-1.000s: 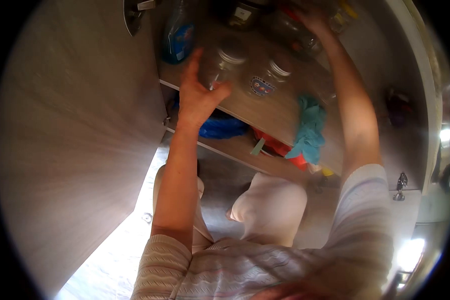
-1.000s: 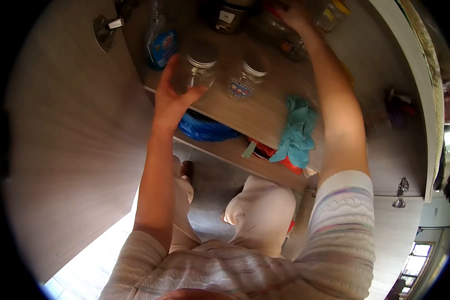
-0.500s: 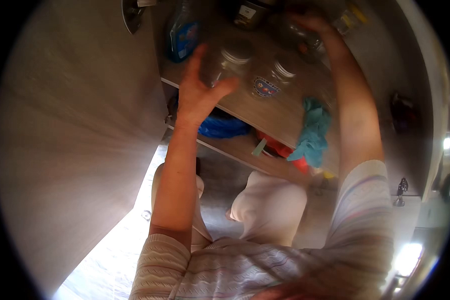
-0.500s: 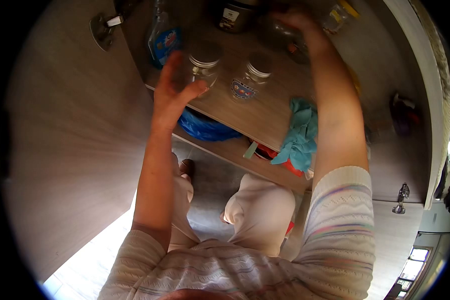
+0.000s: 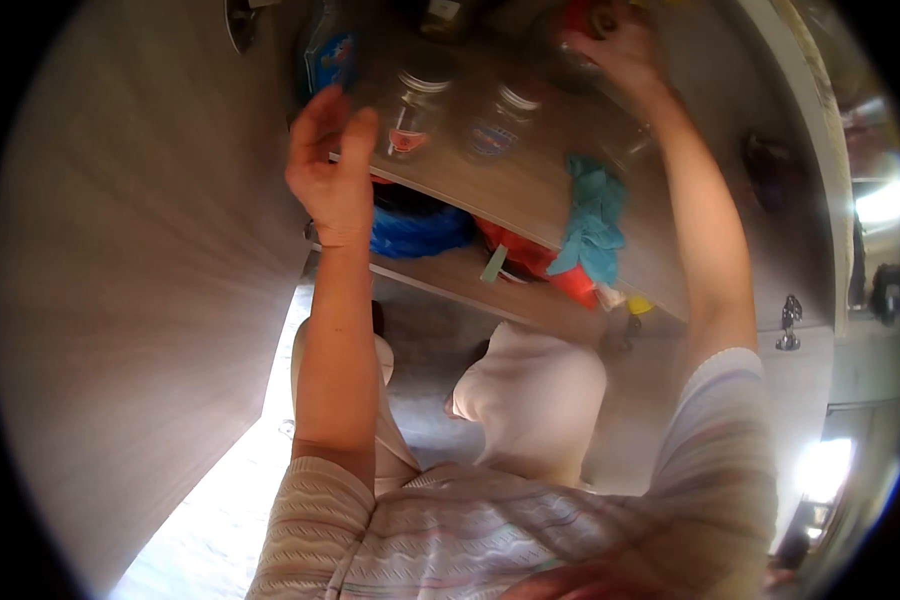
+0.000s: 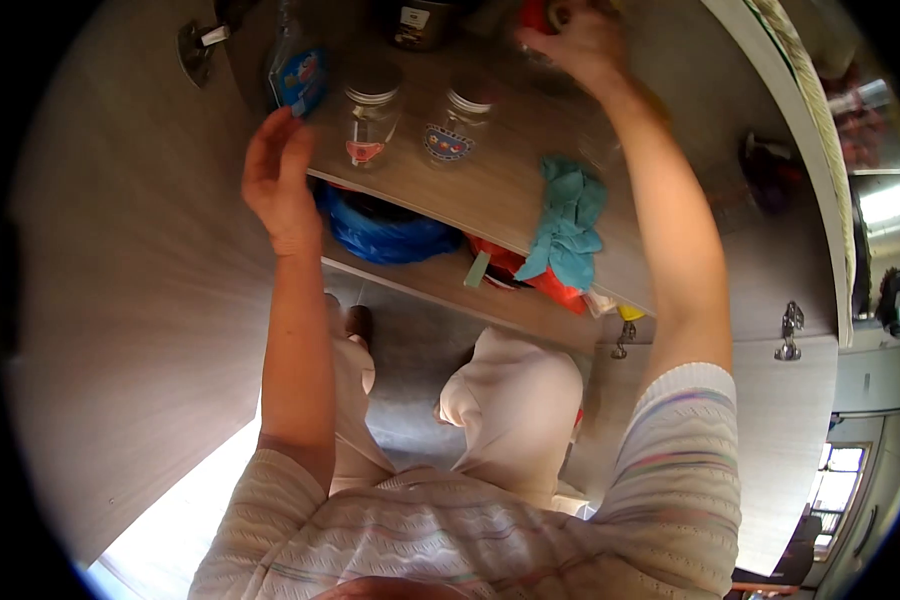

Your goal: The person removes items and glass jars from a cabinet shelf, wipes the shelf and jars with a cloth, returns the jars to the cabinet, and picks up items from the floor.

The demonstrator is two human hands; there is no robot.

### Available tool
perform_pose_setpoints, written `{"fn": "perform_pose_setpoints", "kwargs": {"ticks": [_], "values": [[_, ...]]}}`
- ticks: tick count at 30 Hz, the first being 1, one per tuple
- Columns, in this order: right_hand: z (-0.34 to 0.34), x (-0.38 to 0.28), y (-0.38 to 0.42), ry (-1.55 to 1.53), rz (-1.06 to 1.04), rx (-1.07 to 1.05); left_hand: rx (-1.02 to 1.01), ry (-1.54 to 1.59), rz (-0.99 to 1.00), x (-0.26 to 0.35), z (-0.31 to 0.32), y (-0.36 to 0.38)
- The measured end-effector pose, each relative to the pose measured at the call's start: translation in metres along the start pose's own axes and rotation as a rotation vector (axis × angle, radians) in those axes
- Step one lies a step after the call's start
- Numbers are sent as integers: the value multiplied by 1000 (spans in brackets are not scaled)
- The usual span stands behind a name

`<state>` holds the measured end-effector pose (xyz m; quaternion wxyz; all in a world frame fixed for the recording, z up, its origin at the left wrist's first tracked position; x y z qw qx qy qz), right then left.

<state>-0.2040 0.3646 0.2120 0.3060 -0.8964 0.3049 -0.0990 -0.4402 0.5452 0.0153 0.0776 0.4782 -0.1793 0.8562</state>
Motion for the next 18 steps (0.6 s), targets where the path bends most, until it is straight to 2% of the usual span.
{"fn": "perform_pose_setpoints", "kwargs": {"ticks": [2,5,6,8,10,13,16,18], "values": [[-44,11,32,-29,6,130,-93,109,-117,-3,4,8],[-89,24,81,-176,-10,263,-576,254,-388,-14,50,41],[-99,27,98,-252,-21,295,-700,215,-493,-20,63,60],[-79,56,149,-736,341,93,-865,188,-645,-27,88,106],[-59,64,200,-937,481,-44,-965,151,-735,-33,102,148],[-34,33,247,-1158,587,-77,-939,170,-747,-39,108,172],[-20,28,263,-1207,734,-127,-868,199,-704,-38,109,163],[-20,26,255,-1199,684,-145,-865,206,-636,-40,110,156]]}}
Point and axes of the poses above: each hand's wrist, its own y-axis away from the middle knuckle, its own z-axis out of the palm, x = y × z, the point moved 10 cm from there along -y, towards the middle knuckle, and after that the axes turned 7 degrees about -z, right-handed, at the moved point
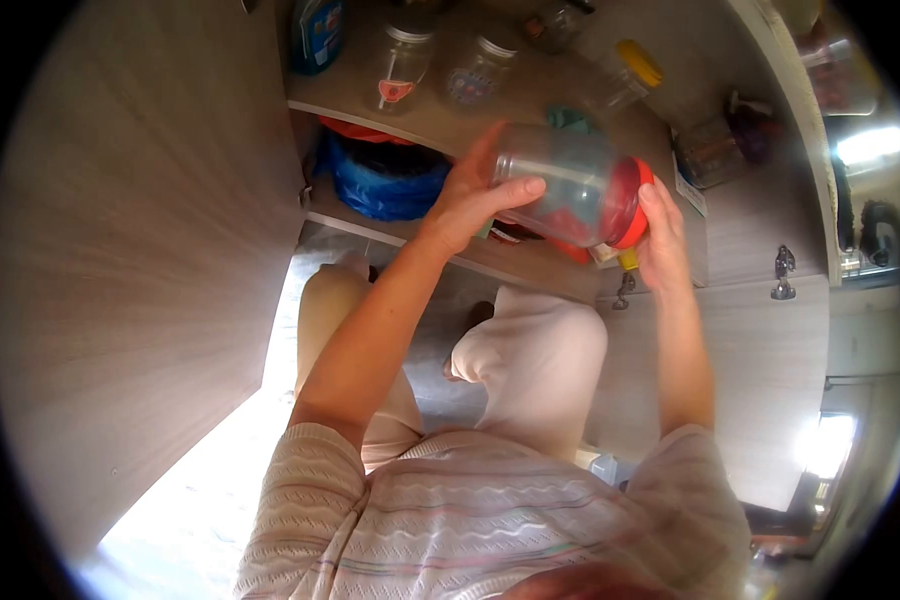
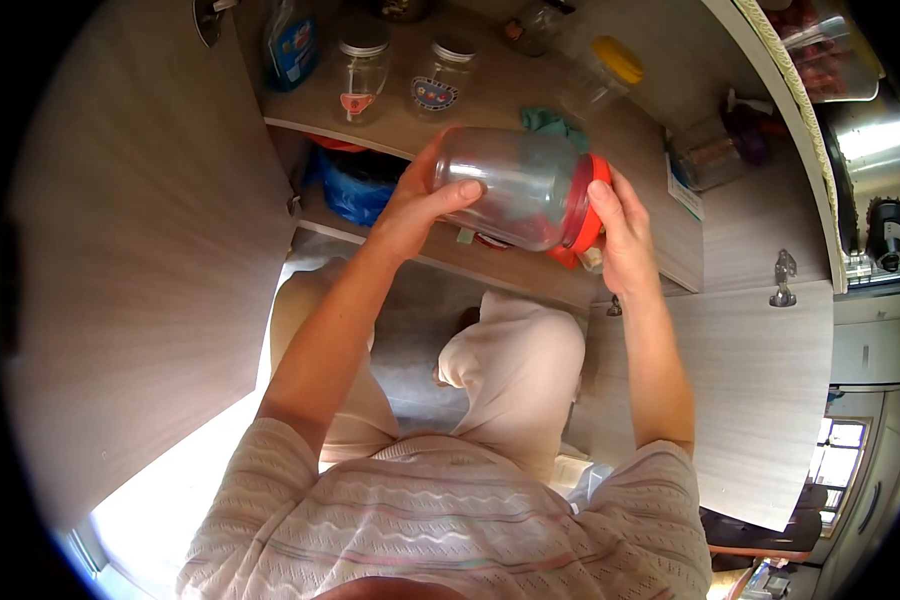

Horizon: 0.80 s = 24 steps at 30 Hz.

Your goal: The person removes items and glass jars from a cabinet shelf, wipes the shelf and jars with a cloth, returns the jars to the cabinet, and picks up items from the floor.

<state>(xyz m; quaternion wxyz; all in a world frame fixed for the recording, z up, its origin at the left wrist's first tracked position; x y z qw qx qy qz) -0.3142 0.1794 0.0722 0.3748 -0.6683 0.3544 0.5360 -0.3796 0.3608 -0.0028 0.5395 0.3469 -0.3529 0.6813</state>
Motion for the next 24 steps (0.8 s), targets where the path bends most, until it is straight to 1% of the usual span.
{"fn": "perform_pose_setpoints", "kwargs": {"ticks": [2,3,5,6,8,9,11,12,14,15,18,19,21,22,23,24], "values": [[1,-6,-7,72,-104,-39,39,95,-57,-12,-7,-5],[10,-17,-7,145,-178,-90,58,143,-85,-17,-10,-7],[35,-53,-2,288,-325,-189,-52,290,-390,-38,-1,-2],[46,-73,2,450,-461,-263,-109,362,-542,-48,3,4],[70,-104,13,776,-731,-413,-212,470,-678,-64,6,6],[78,-110,17,782,-766,-478,-264,525,-745,-68,9,9],[95,-118,28,793,-836,-604,-345,584,-683,-62,10,9],[100,-118,28,804,-815,-644,-386,614,-653,-55,12,11],[107,-114,28,825,-773,-720,-283,565,-596,-46,0,10],[101,-115,23,572,-724,-742,-234,540,-566,-42,-5,9],[66,-92,-7,528,-465,-389,-26,373,-480,-41,-29,3],[65,-80,-14,613,-526,-364,-22,356,-464,-41,-31,2],[60,-53,-18,665,-255,-454,-18,327,-435,-43,-34,0],[60,-42,-16,687,-116,-498,-5,322,-457,-46,-35,1],[65,-53,-13,763,-174,-502,9,317,-477,-48,-37,2],[71,-68,-9,754,-305,-524,25,311,-496,-49,-38,2]]}}
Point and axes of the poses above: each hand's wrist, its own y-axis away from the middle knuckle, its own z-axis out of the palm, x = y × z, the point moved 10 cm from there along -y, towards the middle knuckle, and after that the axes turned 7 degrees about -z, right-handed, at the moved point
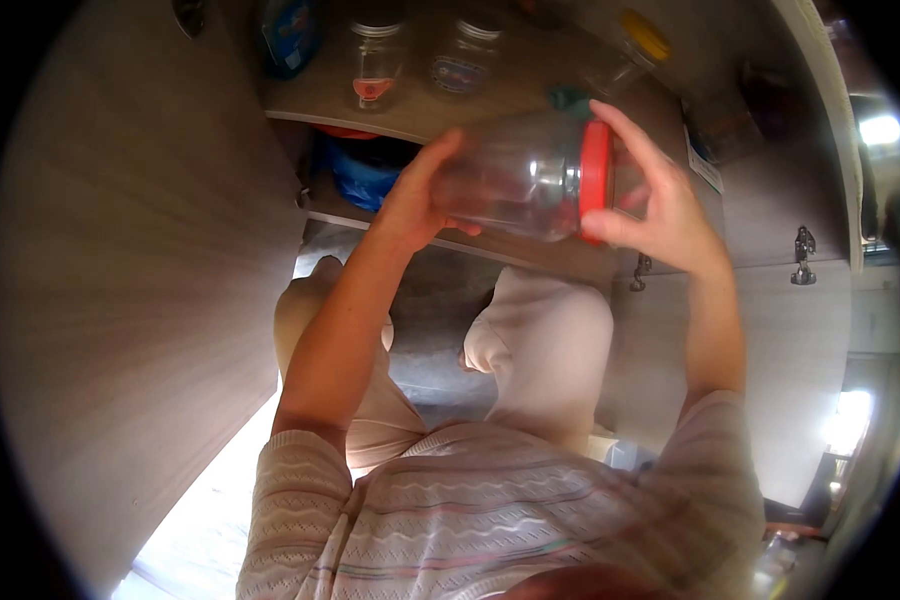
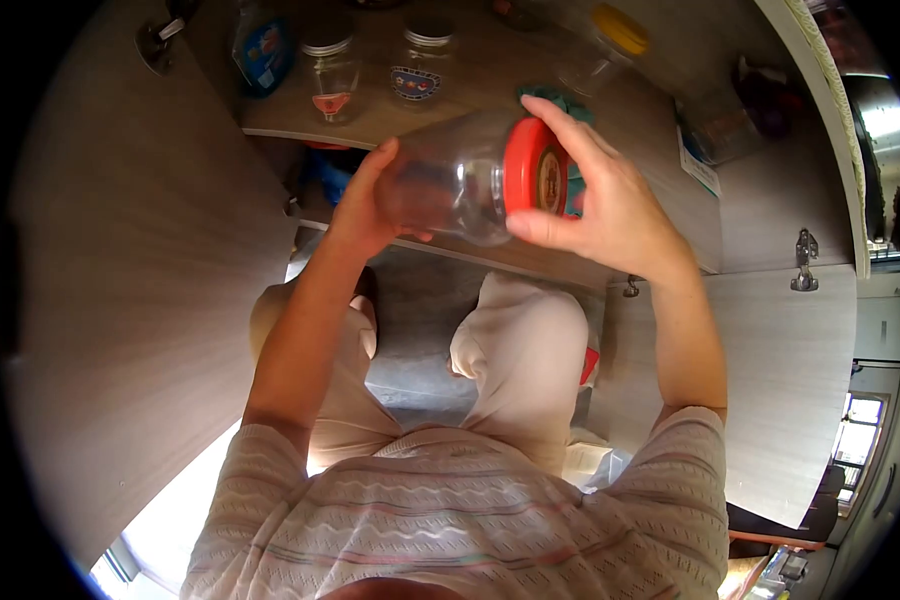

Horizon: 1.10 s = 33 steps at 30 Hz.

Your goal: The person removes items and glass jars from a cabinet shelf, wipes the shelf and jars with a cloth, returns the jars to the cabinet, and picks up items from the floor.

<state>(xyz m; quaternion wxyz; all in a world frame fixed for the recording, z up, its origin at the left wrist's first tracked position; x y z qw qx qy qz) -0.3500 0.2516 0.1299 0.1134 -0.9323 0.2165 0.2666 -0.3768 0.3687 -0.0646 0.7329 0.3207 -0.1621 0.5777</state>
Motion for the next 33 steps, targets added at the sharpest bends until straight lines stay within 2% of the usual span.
{"fn": "perform_pose_setpoints", "kwargs": {"ticks": [2,5,8,12,14,16,18,19,22,28,30,33], "values": [[-8,-30,1,49,-250,51,-60,26,-78,-6,9,1],[-12,-49,-1,93,-420,37,-97,79,-141,-6,22,8],[-2,-71,-3,269,-465,-12,-169,148,-155,-8,24,6],[7,-75,-3,271,-515,-97,-251,191,-151,-4,25,8],[-3,-70,-5,80,-484,-27,-152,133,-129,-1,18,9],[-12,-50,-8,28,-373,53,-70,60,-83,4,11,9],[-14,-16,-9,113,-184,142,-6,-26,-16,9,1,7],[-5,-2,-13,19,-90,114,8,-38,-2,9,-1,7],[18,21,-7,-138,244,-142,13,-45,10,7,-5,5],[-6,-65,-5,317,-390,7,-117,87,-116,0,15,13],[-4,-73,-3,333,-431,-1,-195,131,-134,-2,17,10],[5,-87,2,392,-470,-52,-201,123,-88,0,13,8]]}}
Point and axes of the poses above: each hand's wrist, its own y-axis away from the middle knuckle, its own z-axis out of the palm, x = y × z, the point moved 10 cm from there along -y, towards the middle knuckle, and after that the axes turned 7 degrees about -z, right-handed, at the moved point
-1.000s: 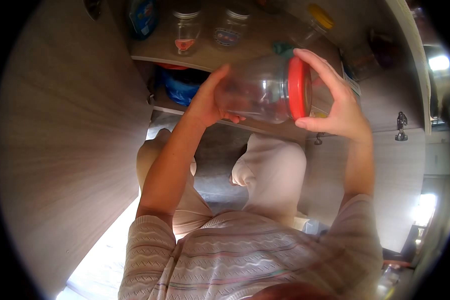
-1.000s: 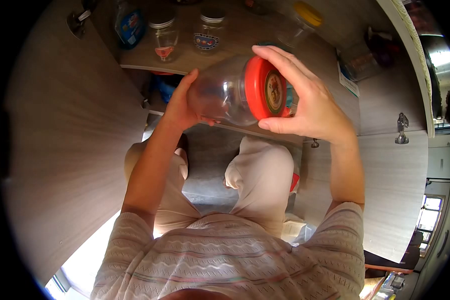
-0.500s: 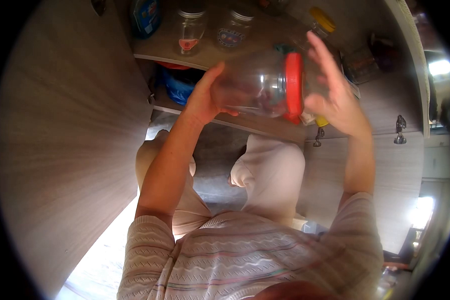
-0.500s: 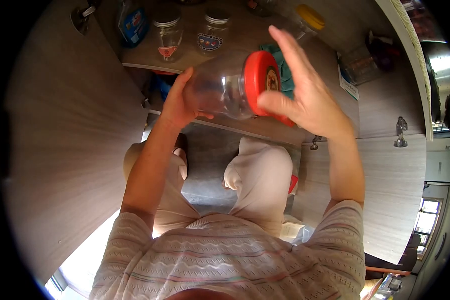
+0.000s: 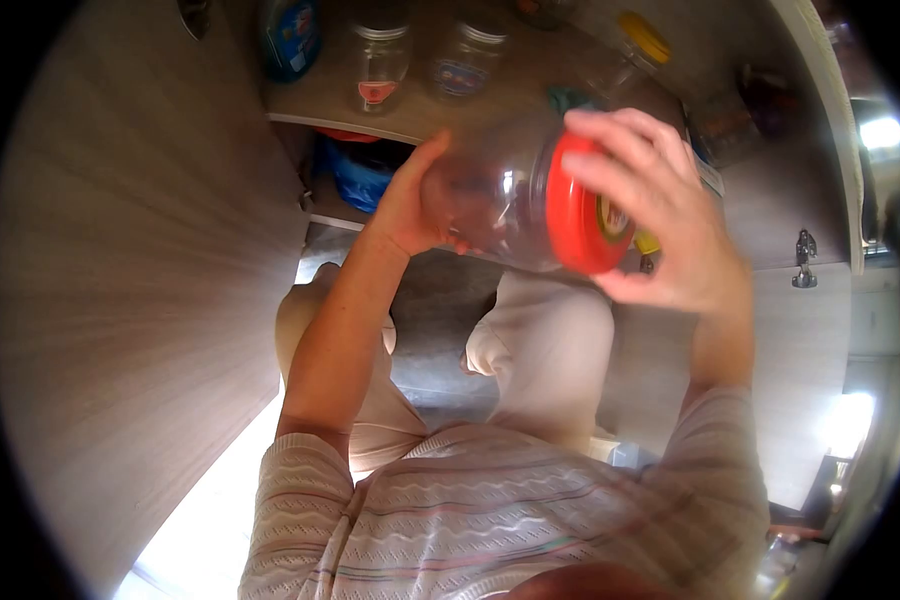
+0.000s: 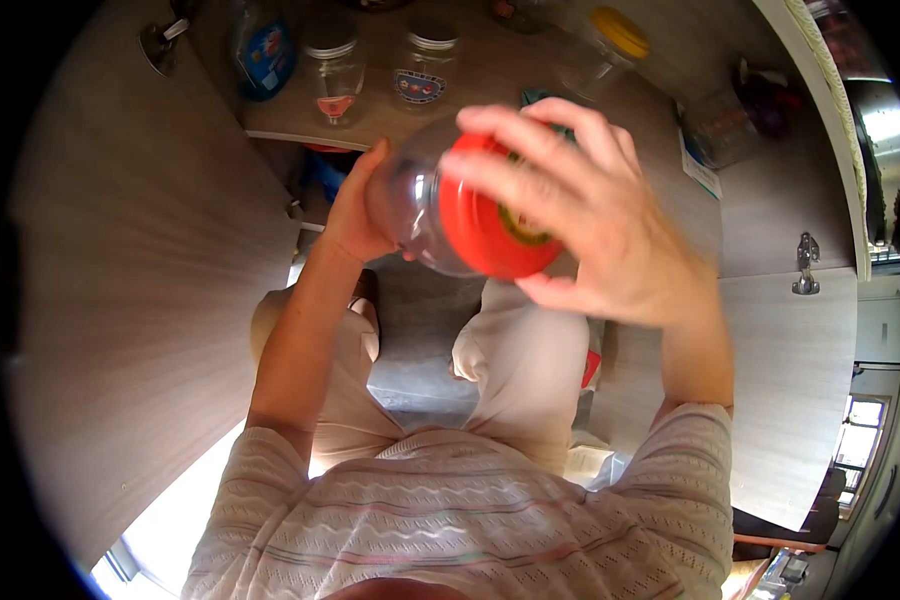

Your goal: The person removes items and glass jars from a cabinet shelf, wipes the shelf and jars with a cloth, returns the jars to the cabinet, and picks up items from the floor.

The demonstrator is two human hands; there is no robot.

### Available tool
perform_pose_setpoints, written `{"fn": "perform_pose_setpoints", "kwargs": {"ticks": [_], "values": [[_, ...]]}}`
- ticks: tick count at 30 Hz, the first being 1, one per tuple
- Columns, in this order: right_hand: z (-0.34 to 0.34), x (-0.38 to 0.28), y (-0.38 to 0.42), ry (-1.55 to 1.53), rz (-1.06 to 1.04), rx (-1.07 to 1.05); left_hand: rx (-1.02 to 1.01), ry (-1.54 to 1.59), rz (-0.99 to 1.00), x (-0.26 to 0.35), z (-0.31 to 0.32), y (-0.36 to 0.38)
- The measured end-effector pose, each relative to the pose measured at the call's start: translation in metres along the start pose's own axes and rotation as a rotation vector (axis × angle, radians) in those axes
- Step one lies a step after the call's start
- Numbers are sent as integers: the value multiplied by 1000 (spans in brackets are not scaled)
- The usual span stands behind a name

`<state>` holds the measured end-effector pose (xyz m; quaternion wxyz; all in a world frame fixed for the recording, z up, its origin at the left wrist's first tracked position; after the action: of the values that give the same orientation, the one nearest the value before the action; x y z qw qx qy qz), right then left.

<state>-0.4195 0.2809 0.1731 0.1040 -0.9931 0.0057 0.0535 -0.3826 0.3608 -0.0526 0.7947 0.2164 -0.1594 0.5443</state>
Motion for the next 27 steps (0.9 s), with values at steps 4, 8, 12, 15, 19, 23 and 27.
{"fn": "perform_pose_setpoints", "kwargs": {"ticks": [4,8,12,15,19,23,27], "values": [[15,-17,2,220,-154,37,-13,-72,67,6,-3,-1],[-3,-4,2,-92,26,121,56,-49,106,13,-6,2],[21,50,17,-205,378,124,119,-121,173,19,-17,5],[28,58,14,-248,474,47,147,-151,149,20,-24,5],[-15,22,4,18,122,223,238,16,17,12,-18,12],[-8,77,5,-54,201,209,-243,133,11,13,-3,1],[93,200,18,-27,452,22,-360,197,32,11,13,1]]}}
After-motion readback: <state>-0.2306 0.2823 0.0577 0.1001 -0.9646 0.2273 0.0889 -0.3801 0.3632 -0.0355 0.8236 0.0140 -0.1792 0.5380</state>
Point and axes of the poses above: each hand's wrist, its own y-axis away from the middle knuckle, its own z-axis out of the palm, x = y × z, the point moved 10 cm from there along -y, towards the middle knuckle, and after that the axes turned 7 degrees about -z, right-handed, at the moved point
